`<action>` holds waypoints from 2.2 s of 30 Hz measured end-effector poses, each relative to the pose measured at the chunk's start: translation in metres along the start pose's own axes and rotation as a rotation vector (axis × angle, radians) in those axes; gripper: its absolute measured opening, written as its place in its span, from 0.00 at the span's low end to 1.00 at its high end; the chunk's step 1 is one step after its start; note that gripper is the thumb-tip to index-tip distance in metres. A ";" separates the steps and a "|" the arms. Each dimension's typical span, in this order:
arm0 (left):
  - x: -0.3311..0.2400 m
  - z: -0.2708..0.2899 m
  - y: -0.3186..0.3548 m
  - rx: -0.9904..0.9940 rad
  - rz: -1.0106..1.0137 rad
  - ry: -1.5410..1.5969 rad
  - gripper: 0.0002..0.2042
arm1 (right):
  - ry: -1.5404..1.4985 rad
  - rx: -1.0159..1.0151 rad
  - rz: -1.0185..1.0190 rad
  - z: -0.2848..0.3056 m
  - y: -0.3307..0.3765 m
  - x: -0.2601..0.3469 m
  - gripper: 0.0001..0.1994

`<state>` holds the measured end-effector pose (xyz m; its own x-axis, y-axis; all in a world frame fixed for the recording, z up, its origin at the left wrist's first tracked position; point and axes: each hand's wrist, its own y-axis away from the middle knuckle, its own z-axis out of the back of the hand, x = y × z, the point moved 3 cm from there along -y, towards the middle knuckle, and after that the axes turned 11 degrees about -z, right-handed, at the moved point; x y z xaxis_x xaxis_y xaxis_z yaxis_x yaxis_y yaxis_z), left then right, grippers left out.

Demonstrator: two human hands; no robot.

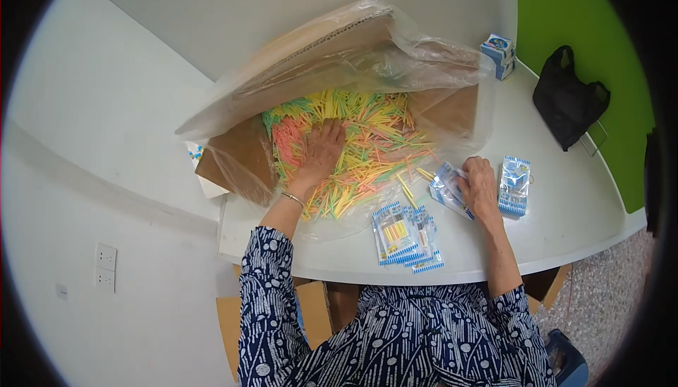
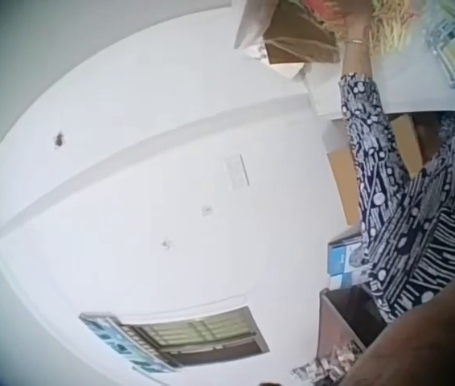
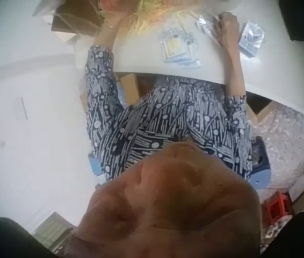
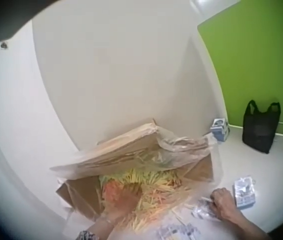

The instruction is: Placing small items into blue boxes at a desk.

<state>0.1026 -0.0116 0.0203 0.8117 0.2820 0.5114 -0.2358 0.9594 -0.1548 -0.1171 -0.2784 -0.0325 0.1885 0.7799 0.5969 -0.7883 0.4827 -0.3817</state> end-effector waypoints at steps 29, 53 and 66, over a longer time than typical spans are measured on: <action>0.028 -0.007 -0.008 -0.292 0.645 1.224 0.12 | -0.963 0.508 -0.400 -0.027 -0.006 0.038 0.12; -0.039 -0.060 -0.006 -0.922 0.804 1.256 0.12 | -1.027 0.570 -0.442 -0.044 0.005 0.039 0.12; -0.059 0.040 -0.046 -0.965 0.846 1.965 0.12 | -1.007 0.726 -0.408 -0.038 0.001 0.036 0.12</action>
<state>0.0442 -0.0726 0.0306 0.1960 -0.4354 -0.8786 -0.9174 0.2350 -0.3211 -0.0888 -0.2347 -0.0380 0.2184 -0.1624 0.9622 -0.9728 0.0411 0.2278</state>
